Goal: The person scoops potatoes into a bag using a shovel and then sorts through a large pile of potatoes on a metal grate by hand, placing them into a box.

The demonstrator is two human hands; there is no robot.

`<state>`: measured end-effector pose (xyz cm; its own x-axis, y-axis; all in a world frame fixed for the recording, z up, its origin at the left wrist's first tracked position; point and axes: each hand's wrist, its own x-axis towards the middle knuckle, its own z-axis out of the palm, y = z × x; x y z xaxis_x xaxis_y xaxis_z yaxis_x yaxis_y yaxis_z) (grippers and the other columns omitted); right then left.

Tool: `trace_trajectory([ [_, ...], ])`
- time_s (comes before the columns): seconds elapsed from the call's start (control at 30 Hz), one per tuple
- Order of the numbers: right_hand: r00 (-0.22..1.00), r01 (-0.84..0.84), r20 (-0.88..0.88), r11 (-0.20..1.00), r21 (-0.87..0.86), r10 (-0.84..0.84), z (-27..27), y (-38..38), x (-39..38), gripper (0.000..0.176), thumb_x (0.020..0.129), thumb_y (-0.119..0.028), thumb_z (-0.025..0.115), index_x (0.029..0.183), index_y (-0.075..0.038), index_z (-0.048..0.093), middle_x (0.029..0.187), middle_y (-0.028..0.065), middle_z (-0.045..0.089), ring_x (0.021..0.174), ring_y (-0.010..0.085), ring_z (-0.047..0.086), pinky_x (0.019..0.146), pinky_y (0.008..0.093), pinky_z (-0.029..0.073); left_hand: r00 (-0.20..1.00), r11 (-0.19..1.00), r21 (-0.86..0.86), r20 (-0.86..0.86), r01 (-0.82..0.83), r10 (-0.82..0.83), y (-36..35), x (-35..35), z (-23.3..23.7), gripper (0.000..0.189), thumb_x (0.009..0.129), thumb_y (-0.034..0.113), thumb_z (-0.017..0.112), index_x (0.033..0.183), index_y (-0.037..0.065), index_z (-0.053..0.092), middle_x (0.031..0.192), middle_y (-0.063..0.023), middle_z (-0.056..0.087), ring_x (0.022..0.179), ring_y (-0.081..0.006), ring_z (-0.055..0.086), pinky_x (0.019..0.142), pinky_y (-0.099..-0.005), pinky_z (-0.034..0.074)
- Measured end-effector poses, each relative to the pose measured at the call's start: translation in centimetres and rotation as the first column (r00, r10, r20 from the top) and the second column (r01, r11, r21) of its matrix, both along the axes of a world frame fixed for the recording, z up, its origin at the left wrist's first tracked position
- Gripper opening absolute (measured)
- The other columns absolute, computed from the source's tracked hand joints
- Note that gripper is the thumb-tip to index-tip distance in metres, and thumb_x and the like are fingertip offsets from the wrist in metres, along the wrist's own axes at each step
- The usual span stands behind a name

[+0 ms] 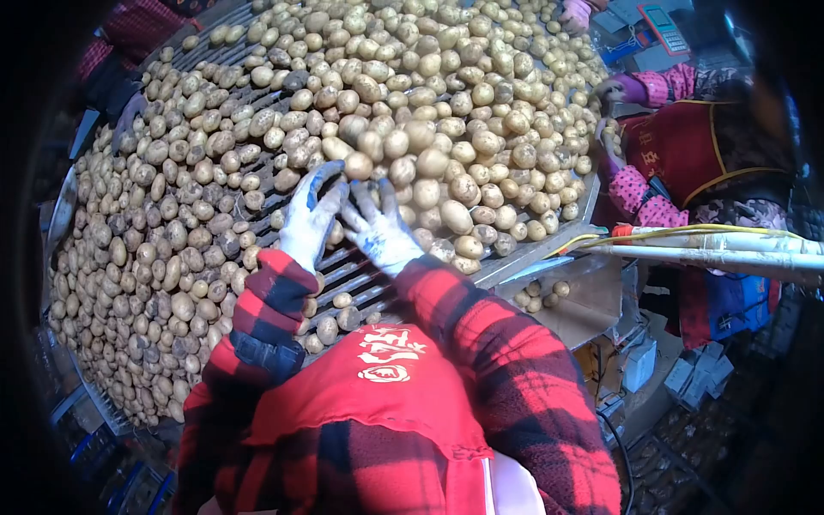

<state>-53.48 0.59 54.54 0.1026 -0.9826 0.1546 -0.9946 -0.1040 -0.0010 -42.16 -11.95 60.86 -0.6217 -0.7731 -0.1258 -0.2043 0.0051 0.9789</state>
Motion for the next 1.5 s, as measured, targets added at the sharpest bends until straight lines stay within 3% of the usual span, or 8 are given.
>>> trace_trajectory([
  [0.17,0.898,0.356,0.291,0.934,-0.040,-0.330,-1.2,-3.3,-4.5,0.053,0.093,-0.023,0.069,0.145,-0.028,0.059,0.163,0.0101,0.035,0.151,0.0495,0.023,0.122,0.0720,0.024,1.000,0.999,-0.016,0.000,0.030,-0.030,-0.1,3.1,1.0,0.040,0.104,0.019,0.064,0.138,-0.001,0.061,0.139,-0.0141,0.063,0.132,-0.0240,0.057,0.116,-0.0369,0.041],
  [0.3,0.873,0.463,-0.099,0.875,-0.143,-0.478,6.7,-5.6,-10.7,0.033,0.087,-0.026,0.074,0.120,-0.028,0.074,0.156,0.0053,0.045,0.145,0.0435,0.037,0.114,0.0727,0.029,0.997,0.992,-0.124,0.079,0.001,0.009,0.1,8.5,-0.9,0.035,0.102,0.012,0.064,0.135,0.000,0.063,0.132,-0.0149,0.065,0.125,-0.0253,0.061,0.111,-0.0387,0.046],
  [0.5,0.917,0.363,-0.098,0.912,-0.189,-0.386,12.0,-2.8,-22.5,0.059,0.086,-0.027,0.076,0.144,-0.030,0.061,0.151,0.0034,0.056,0.136,0.0313,0.053,0.116,0.0676,0.028,0.956,0.952,-0.284,0.292,0.111,-0.025,1.9,10.1,-1.3,0.035,0.095,0.007,0.066,0.130,0.004,0.065,0.136,-0.0156,0.063,0.129,-0.0336,0.057,0.114,-0.0454,0.043],
  [0.73,0.790,0.585,-0.330,0.796,0.153,-0.517,4.0,-6.3,-28.8,0.043,0.105,-0.041,0.054,0.142,-0.025,0.066,0.168,0.0172,0.032,0.148,0.0384,0.039,0.125,0.0623,0.019,0.887,0.837,-0.480,0.461,0.262,-0.013,0.4,7.7,-2.3,0.031,0.092,0.013,0.068,0.123,0.009,0.069,0.130,-0.0127,0.067,0.128,-0.0380,0.056,0.115,-0.0489,0.041],
  [0.87,0.746,0.550,-0.566,0.804,0.227,-0.350,4.2,-7.0,-29.9,0.040,0.110,-0.031,0.042,0.133,-0.017,0.071,0.137,0.0174,0.065,0.136,0.0355,0.054,0.123,0.0670,0.018,0.858,0.772,-0.541,0.514,0.333,-0.010,0.8,8.3,-2.1,0.039,0.088,0.015,0.071,0.127,0.013,0.069,0.134,-0.0112,0.065,0.133,-0.0382,0.053,0.117,-0.0516,0.039],
  [1.03,0.751,0.563,-0.592,0.751,0.345,-0.291,7.0,-9.4,-28.8,0.027,0.095,-0.023,0.057,0.108,-0.020,0.080,0.102,0.0108,0.076,0.107,0.0292,0.072,0.123,0.0668,0.019,0.784,0.761,-0.521,0.620,0.387,0.027,1.5,9.2,-2.8,0.049,0.086,0.018,0.074,0.134,0.017,0.065,0.145,-0.0081,0.058,0.145,-0.0397,0.042,0.121,-0.0548,0.031],
  [1.17,0.754,0.373,-0.622,0.917,0.142,-0.211,3.2,-9.1,-33.0,0.031,0.096,-0.019,0.054,0.079,-0.014,0.080,0.069,0.0087,0.071,0.077,0.0272,0.074,0.122,0.0590,0.027,0.772,0.750,-0.526,0.635,0.402,0.031,1.5,9.0,-3.4,0.051,0.085,0.024,0.075,0.136,0.020,0.065,0.146,-0.0070,0.057,0.146,-0.0397,0.039,0.121,-0.0575,0.029],
  [1.5,0.788,0.607,-0.412,0.690,0.395,-0.457,7.9,-6.4,-33.2,0.034,0.100,-0.026,0.051,0.120,-0.019,0.077,0.124,0.0144,0.074,0.126,0.0340,0.065,0.122,0.0592,0.032,0.763,0.673,-0.585,0.644,0.452,0.047,1.7,8.8,-3.6,0.057,0.084,0.030,0.075,0.139,0.020,0.062,0.148,-0.0075,0.052,0.146,-0.0402,0.037,0.117,-0.0598,0.033],
])
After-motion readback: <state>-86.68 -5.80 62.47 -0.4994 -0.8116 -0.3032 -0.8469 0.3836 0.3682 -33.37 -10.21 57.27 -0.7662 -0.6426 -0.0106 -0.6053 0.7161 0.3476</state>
